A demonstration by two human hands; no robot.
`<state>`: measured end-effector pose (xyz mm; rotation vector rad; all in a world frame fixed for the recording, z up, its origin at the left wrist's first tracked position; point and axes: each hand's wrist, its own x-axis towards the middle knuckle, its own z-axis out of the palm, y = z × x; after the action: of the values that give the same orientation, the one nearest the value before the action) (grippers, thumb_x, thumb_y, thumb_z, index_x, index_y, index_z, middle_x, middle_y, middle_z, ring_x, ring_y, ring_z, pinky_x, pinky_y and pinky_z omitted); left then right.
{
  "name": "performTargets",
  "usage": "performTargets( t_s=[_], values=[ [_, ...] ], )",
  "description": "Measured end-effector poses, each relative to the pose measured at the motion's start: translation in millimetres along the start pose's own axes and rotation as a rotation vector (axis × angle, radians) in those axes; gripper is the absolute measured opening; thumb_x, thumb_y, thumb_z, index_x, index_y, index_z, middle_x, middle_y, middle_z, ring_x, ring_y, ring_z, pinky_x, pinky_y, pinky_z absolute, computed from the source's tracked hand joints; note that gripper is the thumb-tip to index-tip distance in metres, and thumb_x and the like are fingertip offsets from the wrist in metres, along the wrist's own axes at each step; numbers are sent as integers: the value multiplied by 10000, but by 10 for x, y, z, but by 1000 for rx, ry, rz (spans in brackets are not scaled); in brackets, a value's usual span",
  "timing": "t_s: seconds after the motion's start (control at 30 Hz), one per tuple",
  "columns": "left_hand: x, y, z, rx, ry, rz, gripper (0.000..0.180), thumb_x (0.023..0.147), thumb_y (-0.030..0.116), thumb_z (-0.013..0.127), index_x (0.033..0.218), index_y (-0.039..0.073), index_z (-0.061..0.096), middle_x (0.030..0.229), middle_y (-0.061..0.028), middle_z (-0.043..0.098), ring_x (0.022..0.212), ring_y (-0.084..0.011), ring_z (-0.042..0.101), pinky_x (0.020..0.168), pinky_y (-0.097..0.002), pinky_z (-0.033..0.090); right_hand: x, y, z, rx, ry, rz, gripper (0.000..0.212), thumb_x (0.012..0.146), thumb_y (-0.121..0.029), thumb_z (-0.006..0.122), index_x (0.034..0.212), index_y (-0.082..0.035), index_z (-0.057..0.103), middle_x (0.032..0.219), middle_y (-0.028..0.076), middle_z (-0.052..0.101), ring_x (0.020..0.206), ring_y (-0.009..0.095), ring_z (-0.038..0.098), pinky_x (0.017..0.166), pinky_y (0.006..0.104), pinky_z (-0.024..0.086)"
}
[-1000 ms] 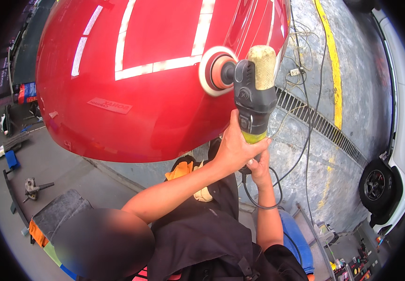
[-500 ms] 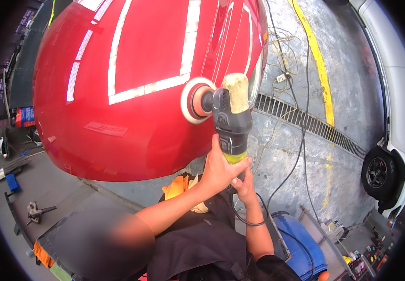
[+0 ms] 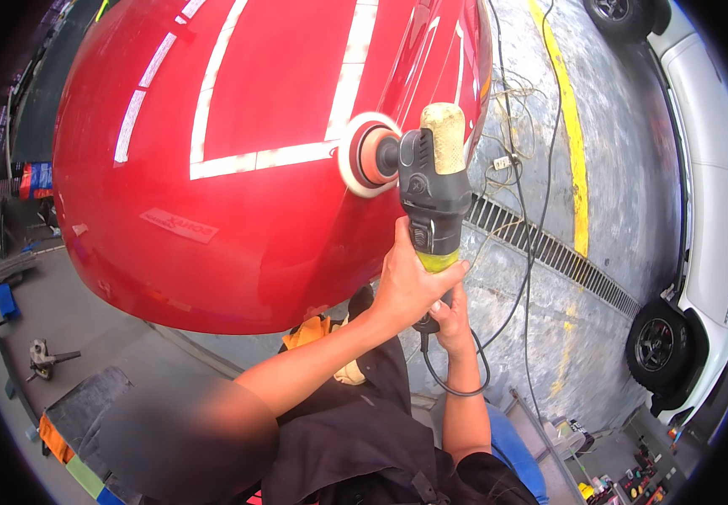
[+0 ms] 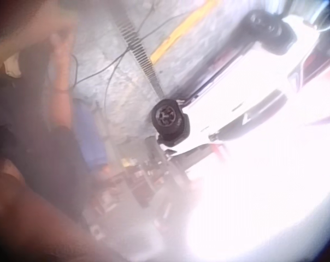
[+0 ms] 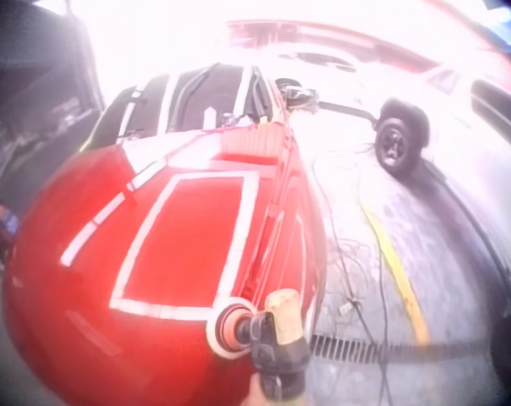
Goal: The person uses a rotary polisher with a foam pad to buff a taped-off rectangular area on the hood of a red car. The operator moves the polisher in overlapping passes across the marked section, maintaining contact with the surface throughout the clip.
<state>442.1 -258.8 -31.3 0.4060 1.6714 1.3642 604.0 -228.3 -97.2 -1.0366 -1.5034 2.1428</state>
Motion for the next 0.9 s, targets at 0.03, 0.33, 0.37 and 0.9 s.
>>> performTargets(
  t_s=[0.03, 0.33, 0.37, 0.9],
  values=[
    [46, 0, 20, 2, 6, 22, 726, 831, 224, 896, 1345, -22, 446, 1131, -182, 731, 1035, -284, 747, 947, -428, 580, 44, -11, -22, 0, -2, -6, 946, 885, -418, 749, 1630, 38, 386, 1562, 165, 549, 1480, 271, 491, 1261, 415, 329],
    [524, 240, 152, -30, 33, 76, 700, 834, 226, 904, 1327, -16, 469, 1155, -180, 728, 1076, -268, 733, 970, -416, 572, 565, -181, -266, -1, 7, -51, 972, 890, -431, 744, 1646, 44, 361, 1576, 159, 537, 1486, 266, 486, 1268, 400, 319],
    [591, 254, 167, -22, 38, 87, 700, 835, 227, 904, 1325, -16, 468, 1158, -188, 729, 1084, -276, 736, 972, -420, 572, 639, -232, -271, 25, -2, -57, 994, 894, -441, 750, 1658, 43, 337, 1564, 158, 539, 1461, 260, 509, 1246, 392, 356],
    [-288, -240, -54, 9, 39, 28, 753, 824, 230, 909, 1379, -13, 462, 1147, -144, 710, 1054, -246, 712, 965, -410, 567, -264, 115, -15, -210, -26, -42, 1015, 887, -485, 793, 1638, 44, 362, 1596, 190, 504, 1506, 293, 456, 1267, 419, 320]
  ],
)
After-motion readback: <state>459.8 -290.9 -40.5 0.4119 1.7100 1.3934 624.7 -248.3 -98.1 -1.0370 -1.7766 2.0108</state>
